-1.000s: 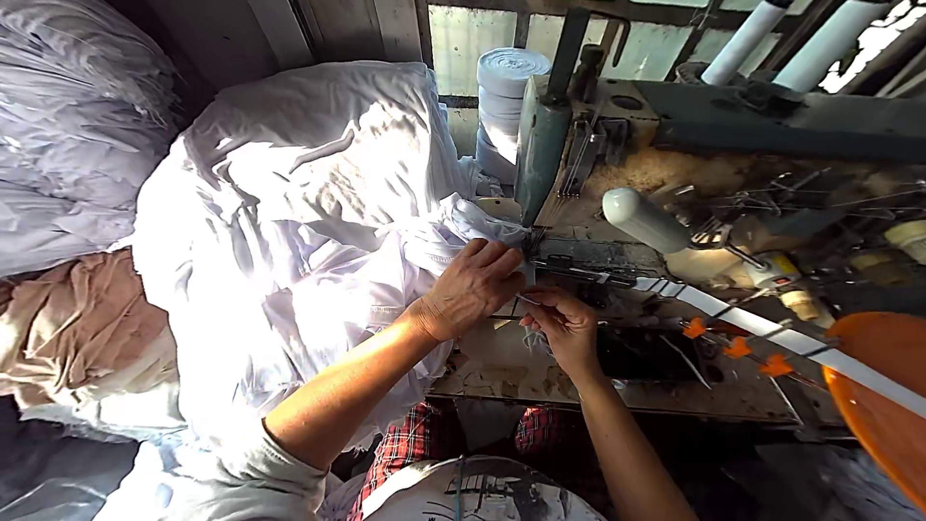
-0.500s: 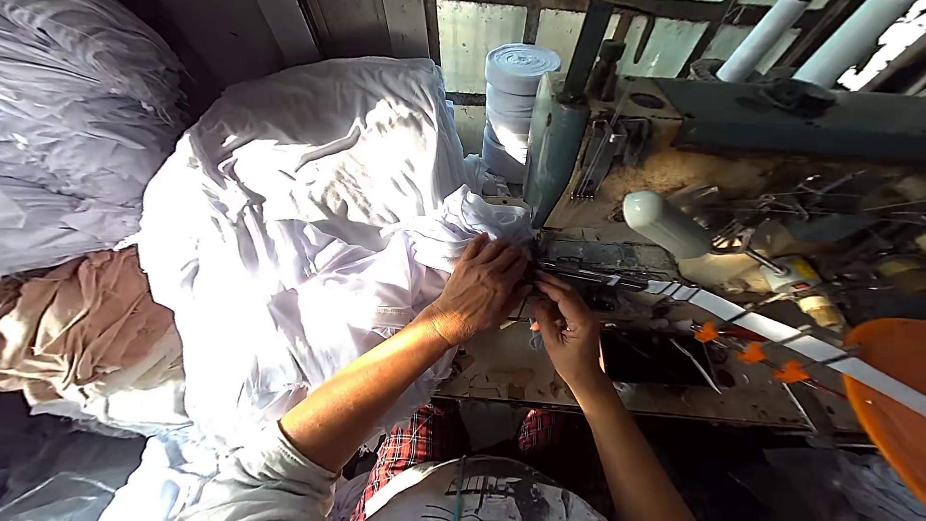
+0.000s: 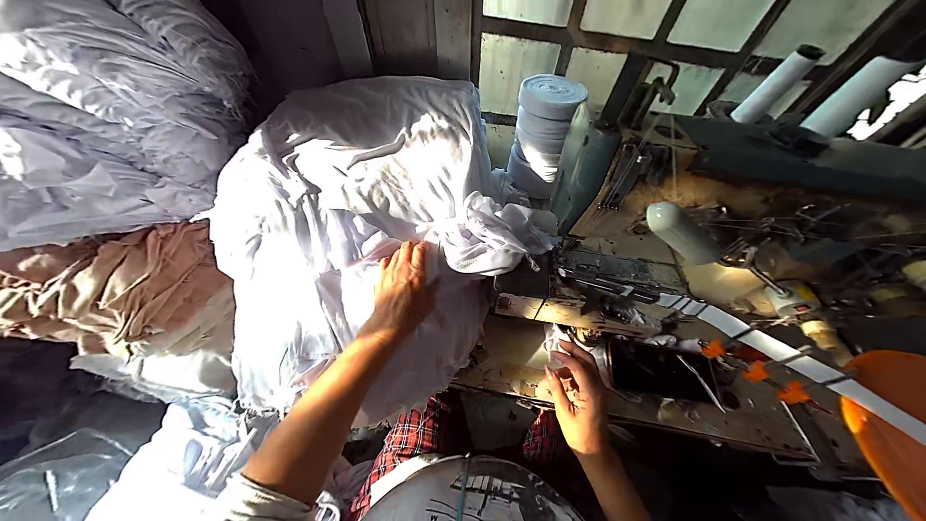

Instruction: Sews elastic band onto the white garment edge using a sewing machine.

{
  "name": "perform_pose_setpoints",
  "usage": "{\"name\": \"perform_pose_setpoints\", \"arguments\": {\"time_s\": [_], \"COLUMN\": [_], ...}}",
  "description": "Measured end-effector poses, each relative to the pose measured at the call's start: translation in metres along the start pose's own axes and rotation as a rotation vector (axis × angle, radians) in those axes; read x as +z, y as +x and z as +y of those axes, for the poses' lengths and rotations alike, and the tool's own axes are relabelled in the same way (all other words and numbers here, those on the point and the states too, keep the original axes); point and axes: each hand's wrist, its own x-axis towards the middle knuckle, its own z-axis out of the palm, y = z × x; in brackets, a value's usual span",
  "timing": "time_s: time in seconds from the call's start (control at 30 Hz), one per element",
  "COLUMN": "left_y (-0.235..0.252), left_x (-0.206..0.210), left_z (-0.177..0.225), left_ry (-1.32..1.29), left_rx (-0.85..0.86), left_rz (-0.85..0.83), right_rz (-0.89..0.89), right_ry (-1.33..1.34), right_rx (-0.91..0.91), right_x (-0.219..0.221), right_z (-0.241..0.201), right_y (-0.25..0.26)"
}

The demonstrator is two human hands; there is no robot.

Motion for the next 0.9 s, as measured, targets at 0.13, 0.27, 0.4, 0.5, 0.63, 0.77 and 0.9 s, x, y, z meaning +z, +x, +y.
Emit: {"name": "perform_pose_setpoints", "arguments": {"time_s": [0.13, 0.27, 0.4, 0.5, 0.63, 0.77, 0.9], "left_y": [0.005, 0.028, 0.064, 0.096, 0.153, 0.138, 0.055], "left_x": [-0.065, -0.165, -0.226, -0.234, -0.201, -0.136, -0.074], "left_z": [-0.014, -0.018, 0.012, 0.047, 0.003, -0.027, 0.005], "left_ry": [-0.368, -0.655, -1.035, -1.44, -1.487, -0.864, -0.172], "left_rx": [0.02, 0.292, 0.041, -0.393, -0.271, -0.235, 0.222], "left_rz": [-0.003, 0.256, 0.141, 0.204, 0.414, 0.276, -0.347], "right_rz": [-0.146, -0.231, -0.285, -0.285, -0.345, -0.364, -0.355], "right_ry": [0.184, 0.282, 0.373, 0.412, 0.396, 0.312, 0.306], "right_rx": [0.028, 0.08, 0.26, 0.323, 0.25, 0.156, 0.166], "right_x": [0.014, 0.034, 0.058, 0.084, 0.118, 0.105, 0.076], "right_z": [-0.018, -0.037, -0.048, -0.054, -0.064, -0.065, -0.045], "right_y": [0.011, 0.029, 0.043, 0.056, 0.06, 0.053, 0.034]}}
